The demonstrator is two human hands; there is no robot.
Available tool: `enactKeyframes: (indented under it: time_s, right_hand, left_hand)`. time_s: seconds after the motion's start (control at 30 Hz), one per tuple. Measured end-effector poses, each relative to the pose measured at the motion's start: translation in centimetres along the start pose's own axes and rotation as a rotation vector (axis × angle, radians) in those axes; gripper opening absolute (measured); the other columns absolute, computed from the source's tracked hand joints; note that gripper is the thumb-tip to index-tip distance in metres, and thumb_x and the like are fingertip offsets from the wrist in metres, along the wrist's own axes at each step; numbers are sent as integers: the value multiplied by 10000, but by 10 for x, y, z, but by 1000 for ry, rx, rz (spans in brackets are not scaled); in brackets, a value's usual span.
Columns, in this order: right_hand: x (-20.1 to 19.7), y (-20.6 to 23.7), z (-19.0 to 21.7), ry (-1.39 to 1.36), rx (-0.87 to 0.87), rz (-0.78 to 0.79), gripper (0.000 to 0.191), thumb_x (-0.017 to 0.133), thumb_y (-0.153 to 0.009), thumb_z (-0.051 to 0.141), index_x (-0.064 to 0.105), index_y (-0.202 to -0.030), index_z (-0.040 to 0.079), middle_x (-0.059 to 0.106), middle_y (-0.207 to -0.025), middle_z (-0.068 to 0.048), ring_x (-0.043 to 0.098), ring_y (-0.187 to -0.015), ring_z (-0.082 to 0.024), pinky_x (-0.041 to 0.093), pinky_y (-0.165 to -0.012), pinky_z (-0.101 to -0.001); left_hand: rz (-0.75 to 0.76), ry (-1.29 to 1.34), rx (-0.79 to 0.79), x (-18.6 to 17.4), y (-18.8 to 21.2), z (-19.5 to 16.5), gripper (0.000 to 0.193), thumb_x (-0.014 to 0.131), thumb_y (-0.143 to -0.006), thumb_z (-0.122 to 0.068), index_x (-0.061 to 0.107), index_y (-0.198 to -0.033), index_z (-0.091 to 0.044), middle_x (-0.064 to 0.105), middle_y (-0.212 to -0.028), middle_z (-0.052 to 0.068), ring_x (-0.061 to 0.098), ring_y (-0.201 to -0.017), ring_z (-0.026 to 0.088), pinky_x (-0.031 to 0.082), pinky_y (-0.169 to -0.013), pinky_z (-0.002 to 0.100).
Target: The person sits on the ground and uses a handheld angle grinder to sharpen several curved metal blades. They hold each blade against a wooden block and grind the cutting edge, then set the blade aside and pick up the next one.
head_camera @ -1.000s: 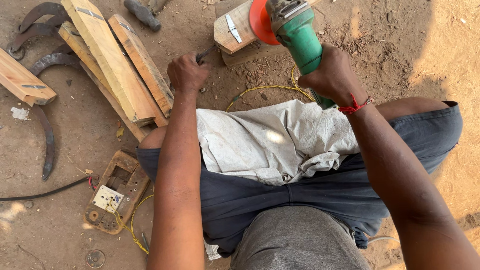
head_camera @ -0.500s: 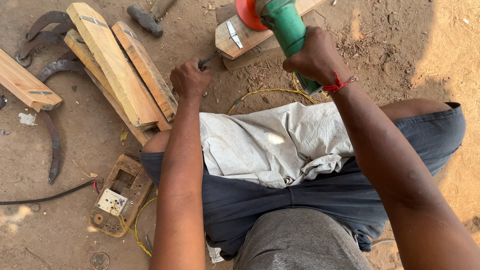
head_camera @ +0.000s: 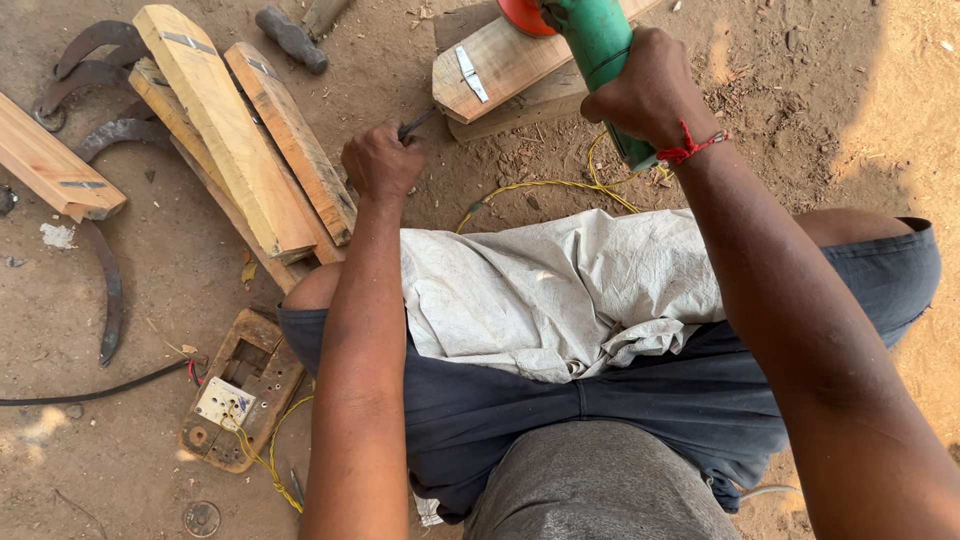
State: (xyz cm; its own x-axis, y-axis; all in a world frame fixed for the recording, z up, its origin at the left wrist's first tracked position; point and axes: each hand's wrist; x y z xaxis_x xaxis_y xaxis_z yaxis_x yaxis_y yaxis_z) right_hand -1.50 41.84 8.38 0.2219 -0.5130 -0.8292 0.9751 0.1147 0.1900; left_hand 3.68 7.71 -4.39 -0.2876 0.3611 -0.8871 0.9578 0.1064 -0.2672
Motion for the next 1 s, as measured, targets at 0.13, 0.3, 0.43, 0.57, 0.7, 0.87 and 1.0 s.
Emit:
enactKeyframes:
  time_s: [0.13,0.3,0.43,0.57,0.7,0.87,1.0]
  right_hand:
    - [-7,-13,-17,47,38,-10,572,886,-633,171,671,-1052,-154,708,-899,-300,747,-725,-361,638,-612,-454]
    - [-16,-20,-36,-14,-6,-55,606,934,-625,175,680,-1079,-134,714,-978,-292,754,-809,-366,640,-678,-462]
    - [-23,-20,-47,-6,-87,-140,754,949,-645,157,593,-1256,-104,679,-1040,-319,731,-843,-428,644,-638,-475]
    - [-31,-24,-58,8,-16,-101,763,948,-696,182,575,-1303,-90,665,-1052,-331,724,-831,-450,642,-624,-482]
    - [-37,-28,-80,19,1,-41,613,927,-762,233,667,-1223,-76,699,-1000,-327,739,-827,-412,637,-653,-490]
    - [-46,-45,-115,70,57,13,456,888,-821,276,740,-1134,-21,715,-956,-299,734,-785,-407,620,-655,-539]
    - [-57,-48,-115,22,235,-10,451,882,-801,322,725,-1043,-25,693,-916,-302,717,-745,-387,605,-617,-543]
  left_hand:
    - [-8,-13,-18,-1,-1,1,241,792,-724,-200,603,-579,-160,609,-512,31,590,-444,168,425,-445,363]
    - [-28,-27,-1,0,2,5,231,767,-734,-193,596,-583,-157,599,-506,35,565,-427,172,429,-455,363]
    - [1,-34,-25,3,4,10,248,753,-730,-184,573,-561,-160,564,-488,26,516,-405,167,397,-449,358]
    - [-26,-18,20,8,6,16,246,741,-757,-170,567,-584,-188,543,-475,-31,498,-401,104,364,-442,313]
    - [-30,-37,34,8,8,19,263,749,-738,-170,549,-568,-184,520,-466,-26,473,-396,107,336,-439,314]
    - [-6,-28,12,7,9,19,290,760,-746,-175,543,-555,-180,515,-463,-22,469,-391,111,337,-435,318]
    - [-17,-33,14,6,8,16,264,763,-741,-178,562,-570,-175,536,-471,-18,492,-397,115,355,-431,330]
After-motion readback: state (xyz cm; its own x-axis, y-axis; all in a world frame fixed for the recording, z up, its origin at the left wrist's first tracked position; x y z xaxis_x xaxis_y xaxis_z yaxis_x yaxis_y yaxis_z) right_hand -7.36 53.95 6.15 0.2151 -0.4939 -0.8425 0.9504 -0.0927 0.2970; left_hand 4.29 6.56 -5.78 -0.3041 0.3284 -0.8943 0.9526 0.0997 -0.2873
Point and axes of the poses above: each hand's wrist, its own y-axis away from the middle knuckle, its own x-axis out of the palm, z = x × y
